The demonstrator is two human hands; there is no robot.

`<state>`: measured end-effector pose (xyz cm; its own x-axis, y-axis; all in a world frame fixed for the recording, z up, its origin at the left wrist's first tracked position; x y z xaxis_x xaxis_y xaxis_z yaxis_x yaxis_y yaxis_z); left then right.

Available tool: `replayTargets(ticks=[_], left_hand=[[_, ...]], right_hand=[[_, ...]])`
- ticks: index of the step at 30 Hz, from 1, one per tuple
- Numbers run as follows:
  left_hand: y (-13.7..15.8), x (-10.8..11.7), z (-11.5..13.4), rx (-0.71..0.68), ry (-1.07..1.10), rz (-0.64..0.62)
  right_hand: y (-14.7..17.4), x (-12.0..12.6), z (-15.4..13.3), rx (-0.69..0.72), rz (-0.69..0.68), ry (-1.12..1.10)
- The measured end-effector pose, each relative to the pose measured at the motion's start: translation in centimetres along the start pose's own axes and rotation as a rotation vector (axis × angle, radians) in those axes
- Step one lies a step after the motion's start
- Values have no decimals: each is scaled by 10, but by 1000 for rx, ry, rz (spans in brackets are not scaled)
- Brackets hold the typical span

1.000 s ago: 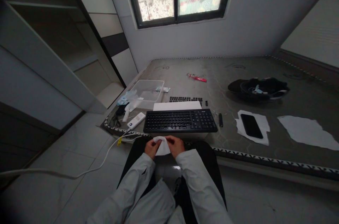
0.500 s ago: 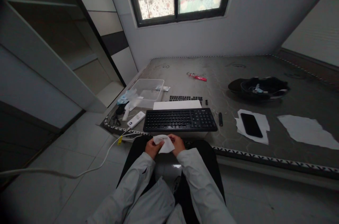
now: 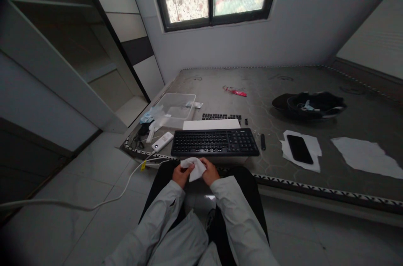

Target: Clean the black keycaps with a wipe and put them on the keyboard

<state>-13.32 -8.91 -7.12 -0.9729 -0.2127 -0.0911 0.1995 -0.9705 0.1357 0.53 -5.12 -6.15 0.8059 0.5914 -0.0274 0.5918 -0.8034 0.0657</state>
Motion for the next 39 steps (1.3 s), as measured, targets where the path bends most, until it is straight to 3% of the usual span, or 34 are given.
replayTargets(ticks=[9, 22, 28, 32, 39], left_hand=[[3, -2, 11, -10, -52, 13], [1, 2, 4, 54, -67, -57], [1, 0, 1, 64, -69, -72], [0, 3, -1, 50, -94, -44], [-5, 7, -11, 28, -121, -55]], right_hand=[[-3, -7, 11, -25, -27, -17], [-6, 10, 22, -68, 84, 150], [0, 9, 8, -47, 162, 264], [4, 5, -5, 22, 89, 375], [5, -4, -8, 54, 35, 288]])
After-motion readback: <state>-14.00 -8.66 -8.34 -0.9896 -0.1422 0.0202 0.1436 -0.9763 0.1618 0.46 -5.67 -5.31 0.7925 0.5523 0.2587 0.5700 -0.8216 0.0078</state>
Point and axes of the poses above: each hand's wrist, its own y-axis away from the middle knuckle, its own x-axis out of the back of the hand, z = x × y, the point moved 2 cm from there along -y, towards the middle knuckle, and after that the axes turned 13 degrees about -z, right-handed, at the moved point
